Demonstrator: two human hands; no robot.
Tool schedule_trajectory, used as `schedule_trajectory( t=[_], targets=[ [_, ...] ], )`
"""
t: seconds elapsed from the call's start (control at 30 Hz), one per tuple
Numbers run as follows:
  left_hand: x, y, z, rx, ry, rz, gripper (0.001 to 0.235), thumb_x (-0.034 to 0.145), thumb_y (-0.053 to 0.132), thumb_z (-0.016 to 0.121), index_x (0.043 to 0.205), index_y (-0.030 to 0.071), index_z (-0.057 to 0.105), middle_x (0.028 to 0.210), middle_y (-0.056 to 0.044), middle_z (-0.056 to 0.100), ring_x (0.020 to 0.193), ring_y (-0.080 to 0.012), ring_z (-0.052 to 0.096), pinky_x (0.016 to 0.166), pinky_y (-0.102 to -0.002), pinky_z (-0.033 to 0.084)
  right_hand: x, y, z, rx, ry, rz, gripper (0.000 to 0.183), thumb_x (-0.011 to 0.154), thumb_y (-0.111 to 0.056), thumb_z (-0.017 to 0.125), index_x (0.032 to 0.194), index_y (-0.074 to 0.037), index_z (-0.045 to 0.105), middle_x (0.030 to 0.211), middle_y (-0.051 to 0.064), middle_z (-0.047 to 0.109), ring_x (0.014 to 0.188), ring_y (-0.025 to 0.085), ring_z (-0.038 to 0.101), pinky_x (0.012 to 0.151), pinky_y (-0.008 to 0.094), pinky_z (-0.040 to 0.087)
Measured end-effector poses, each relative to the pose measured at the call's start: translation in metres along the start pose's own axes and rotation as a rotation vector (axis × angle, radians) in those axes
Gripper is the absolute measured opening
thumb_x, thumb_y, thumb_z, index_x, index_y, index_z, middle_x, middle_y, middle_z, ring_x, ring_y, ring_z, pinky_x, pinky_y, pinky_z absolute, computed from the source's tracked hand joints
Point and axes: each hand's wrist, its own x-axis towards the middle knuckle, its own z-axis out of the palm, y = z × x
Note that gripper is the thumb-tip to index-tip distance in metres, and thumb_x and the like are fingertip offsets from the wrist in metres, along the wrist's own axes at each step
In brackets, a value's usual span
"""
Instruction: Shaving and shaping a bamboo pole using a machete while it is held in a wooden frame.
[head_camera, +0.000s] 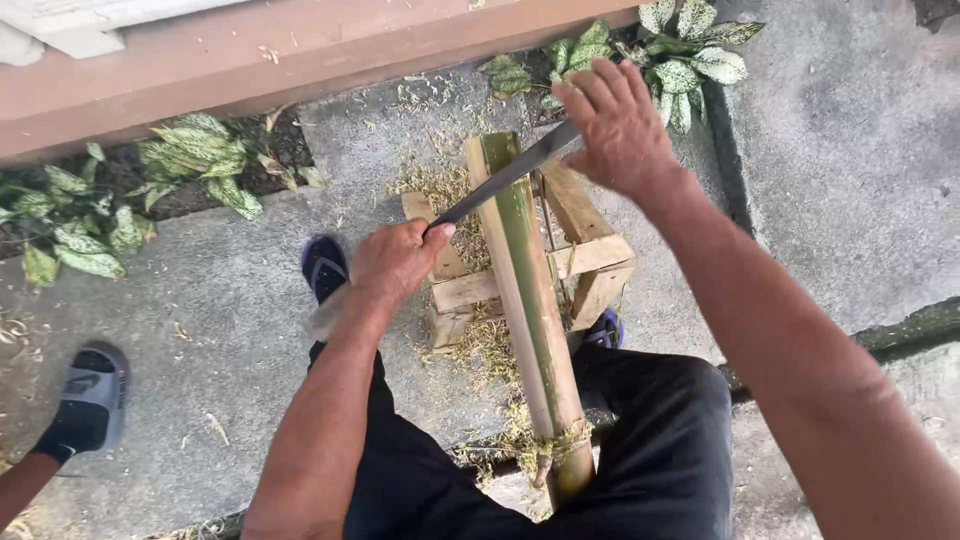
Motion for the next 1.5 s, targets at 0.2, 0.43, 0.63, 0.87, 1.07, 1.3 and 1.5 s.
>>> schedule_trajectory(
  t=[0.2, 0.43, 0.63, 0.87, 1.07, 1.3, 1.5],
  targets=[
    [0.012, 0.004, -0.018, 0.073, -0.028, 0.078, 0.055, 0.101, 0.063, 0.044, 0.105, 0.015, 0.071, 0.087, -0.016, 0.074, 0.09, -0.0373, 0.072, 0.082, -0.056, 0.054, 0.001, 0.036, 0.03, 0.106, -0.311, 0.052, 0.05, 0.083, -0.057, 0.076, 0.121, -0.025, 0.072, 0.118, 0.006, 0.07, 0.125, 0.025, 0.056, 0.12, 0.046, 0.028],
    [0.023, 0.02, -0.027, 0.08, -0.031, 0.025, 0.049, 0.1, 0.057, 0.047, 0.106, 0.015, 0.071, 0.089, -0.013, 0.073, 0.095, -0.0351, 0.071, 0.086, -0.056, 0.051, -0.018, 0.034, 0.044, 0.115, -0.184, 0.061, 0.056, 0.082, -0.07, 0.07, 0.108, -0.021, 0.075, 0.104, 0.004, 0.067, 0.113, 0.024, 0.057, 0.106, 0.044, 0.034],
    [0.016, 0.024, -0.04, 0.154, -0.096, -0.04, 0.056, 0.102, 0.065, 0.04, 0.11, 0.018, 0.07, 0.089, -0.011, 0.073, 0.093, -0.0311, 0.073, 0.086, -0.052, 0.055, -0.021, 0.022, 0.045, 0.2, -0.125, 0.063, 0.061, 0.085, -0.072, 0.065, 0.112, -0.019, 0.076, 0.107, 0.003, 0.065, 0.112, 0.023, 0.054, 0.102, 0.044, 0.035],
    [0.022, 0.011, -0.022, 0.166, -0.029, -0.038, 0.059, 0.099, 0.068, 0.04, 0.127, 0.024, 0.067, 0.09, -0.01, 0.074, 0.095, -0.0305, 0.07, 0.089, -0.055, 0.05, -0.01, 0.022, 0.039, 0.107, -0.156, 0.067, 0.073, 0.082, -0.085, 0.057, 0.113, -0.021, 0.077, 0.104, 0.006, 0.064, 0.113, 0.024, 0.053, 0.106, 0.044, 0.033],
    [0.009, 0.035, -0.042, 0.184, -0.065, -0.11, 0.057, 0.1, 0.069, 0.042, 0.12, 0.025, 0.073, 0.095, -0.009, 0.075, 0.101, -0.0293, 0.07, 0.094, -0.053, 0.05, -0.015, 0.026, 0.058, 0.061, -0.115, 0.025, 0.083, 0.087, -0.09, 0.052, 0.119, -0.016, 0.075, 0.112, 0.009, 0.063, 0.119, 0.026, 0.051, 0.109, 0.047, 0.03],
    [0.005, 0.044, -0.049, 0.175, -0.02, -0.11, 0.052, 0.096, 0.067, 0.045, 0.119, 0.03, 0.073, 0.094, -0.009, 0.075, 0.099, -0.0308, 0.07, 0.092, -0.053, 0.05, -0.015, 0.024, 0.069, 0.018, -0.034, 0.01, 0.083, 0.091, -0.086, 0.054, 0.12, -0.011, 0.073, 0.118, 0.01, 0.064, 0.126, 0.026, 0.05, 0.114, 0.048, 0.027],
    [-0.005, 0.038, -0.028, 0.209, -0.045, -0.083, 0.062, 0.098, 0.068, 0.045, 0.109, 0.016, 0.076, 0.096, -0.013, 0.075, 0.1, -0.0326, 0.07, 0.092, -0.054, 0.05, -0.031, 0.014, 0.045, 0.102, -0.244, 0.068, 0.079, 0.088, -0.083, 0.056, 0.122, -0.014, 0.073, 0.115, 0.01, 0.064, 0.123, 0.027, 0.05, 0.109, 0.046, 0.03]
  ],
)
